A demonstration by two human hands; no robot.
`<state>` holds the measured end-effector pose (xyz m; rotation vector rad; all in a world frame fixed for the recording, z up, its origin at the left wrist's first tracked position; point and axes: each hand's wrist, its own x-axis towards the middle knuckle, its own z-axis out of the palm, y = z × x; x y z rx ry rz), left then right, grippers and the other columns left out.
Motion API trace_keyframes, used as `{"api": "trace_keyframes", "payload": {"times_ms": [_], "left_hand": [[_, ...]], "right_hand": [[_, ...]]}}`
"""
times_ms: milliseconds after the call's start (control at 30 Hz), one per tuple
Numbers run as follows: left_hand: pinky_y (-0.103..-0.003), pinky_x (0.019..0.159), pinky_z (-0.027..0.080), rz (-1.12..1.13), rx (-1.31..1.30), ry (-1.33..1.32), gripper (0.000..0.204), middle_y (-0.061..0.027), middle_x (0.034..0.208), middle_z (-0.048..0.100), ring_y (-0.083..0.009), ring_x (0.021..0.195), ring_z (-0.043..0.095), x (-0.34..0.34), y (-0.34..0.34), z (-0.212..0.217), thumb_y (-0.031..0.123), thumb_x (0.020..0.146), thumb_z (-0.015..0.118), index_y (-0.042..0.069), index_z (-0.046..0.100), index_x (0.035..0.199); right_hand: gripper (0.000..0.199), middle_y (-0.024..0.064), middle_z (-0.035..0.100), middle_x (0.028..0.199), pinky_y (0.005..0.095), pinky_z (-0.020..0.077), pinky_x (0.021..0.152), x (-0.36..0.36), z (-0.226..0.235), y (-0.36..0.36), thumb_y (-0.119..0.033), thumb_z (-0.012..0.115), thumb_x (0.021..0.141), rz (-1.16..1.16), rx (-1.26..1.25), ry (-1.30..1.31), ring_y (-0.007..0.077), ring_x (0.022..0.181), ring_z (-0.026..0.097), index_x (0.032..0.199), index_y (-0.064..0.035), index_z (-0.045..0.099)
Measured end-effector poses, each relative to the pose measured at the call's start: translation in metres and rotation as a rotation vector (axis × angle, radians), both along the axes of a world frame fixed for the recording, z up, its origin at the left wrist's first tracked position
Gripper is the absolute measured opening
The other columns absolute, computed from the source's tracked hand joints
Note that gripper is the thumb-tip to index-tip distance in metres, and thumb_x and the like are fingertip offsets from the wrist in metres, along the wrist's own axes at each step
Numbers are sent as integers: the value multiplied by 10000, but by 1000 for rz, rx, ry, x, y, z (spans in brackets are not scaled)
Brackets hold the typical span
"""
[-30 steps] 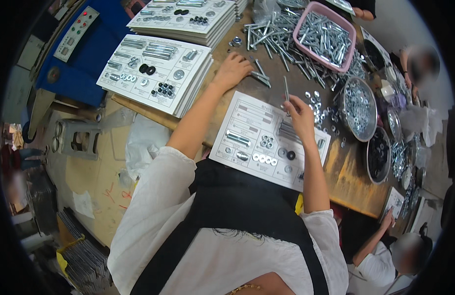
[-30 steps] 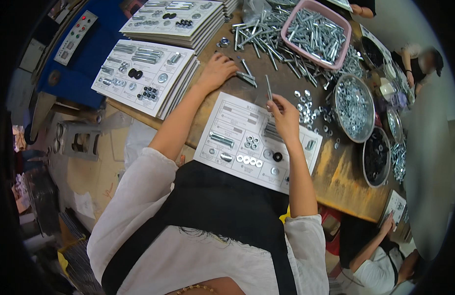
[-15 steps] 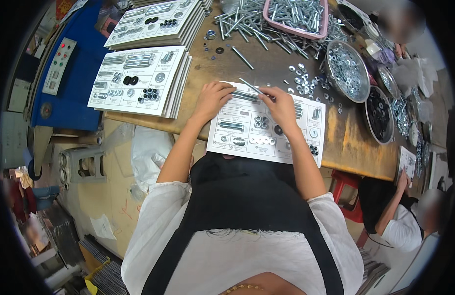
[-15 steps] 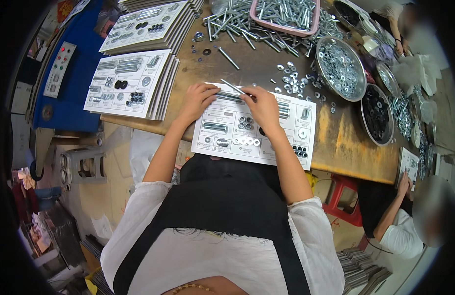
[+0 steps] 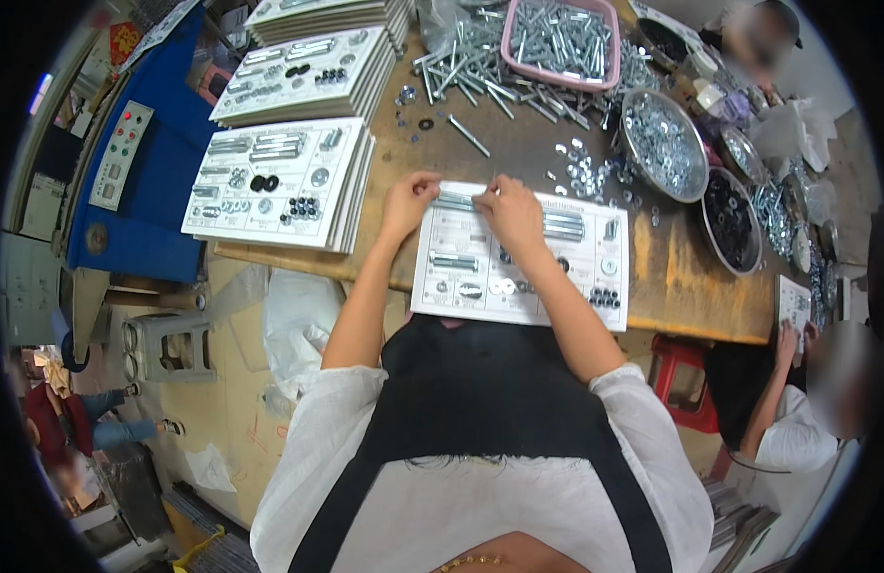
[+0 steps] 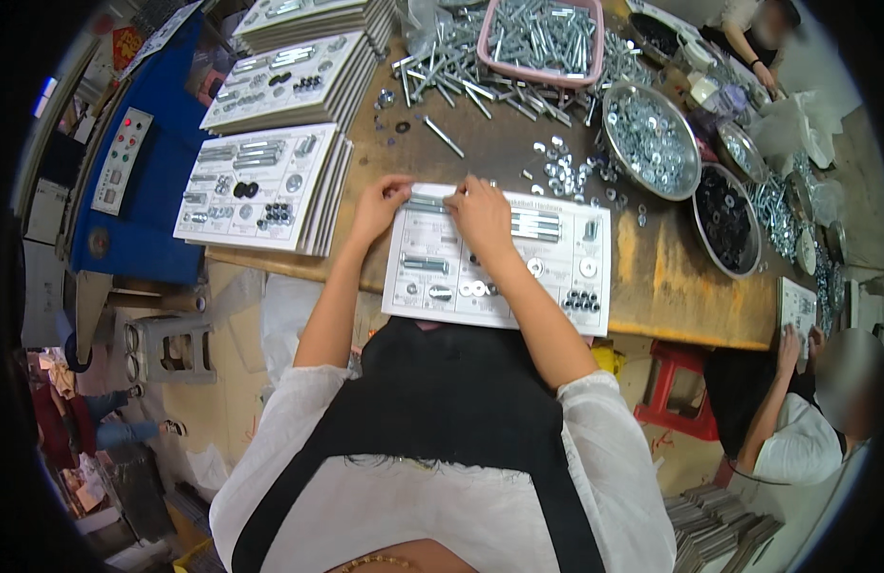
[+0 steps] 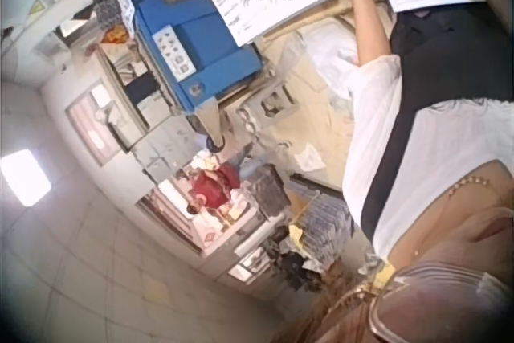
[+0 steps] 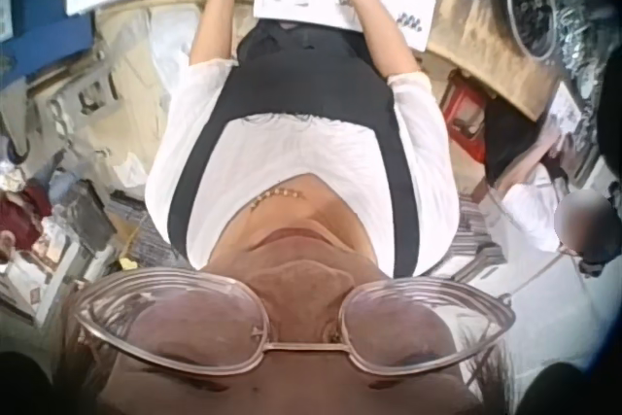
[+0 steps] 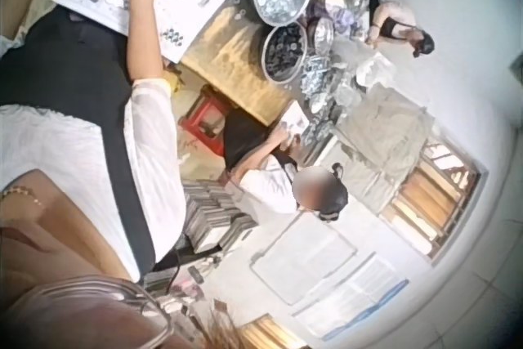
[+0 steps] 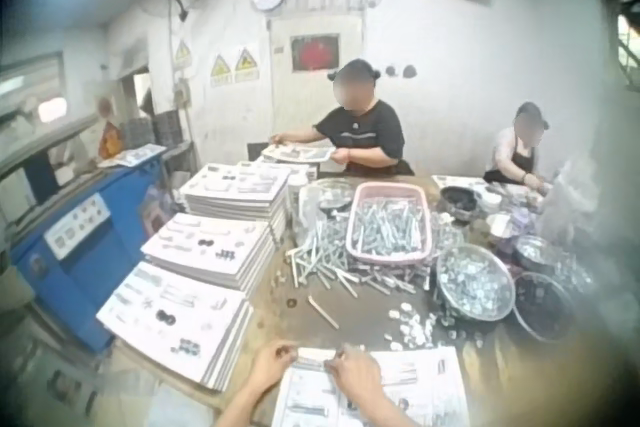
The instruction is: The person assembles hardware kits by placing bolts, nuts, and washers into designated slots on printed cardboard sheets. The person repeatedly picks parts from trays and the table, arranges them on the sheet, and stacks completed sheets to the side.
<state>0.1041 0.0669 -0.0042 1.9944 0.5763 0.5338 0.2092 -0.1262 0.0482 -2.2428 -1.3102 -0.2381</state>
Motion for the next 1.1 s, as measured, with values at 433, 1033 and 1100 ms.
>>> {"api": "trace_keyframes", "payload": {"times_ms": [433,1033,1100], "left_hand": [[-353,834,486,-265,244,142,359,-109,1086,570,-269,940,585,-23,-22,41,114,775,741,45,660,1118],[-343,822,475,-351,187,180,348,-118,1109,526,-258,926,564,-1,-33,44,64,813,685,65,659,1160],[-324,786,467,-337,165,133,367,-117,1122,522,-233,862,543,-5,-31,43,65,822,682,47,637,1185]], "right_hand": [[296,101,696,943,404,513,748,4,11,-29,-40,565,844,-224,125,166,289,888,643,1107,-95,686],[240,226,680,782,474,536,684,3,20,-35,-144,566,886,-328,-100,342,377,741,677,1088,-111,691],[232,197,694,854,472,528,724,18,25,-32,-167,582,884,-297,-50,346,378,801,671,1082,-115,691]]}}
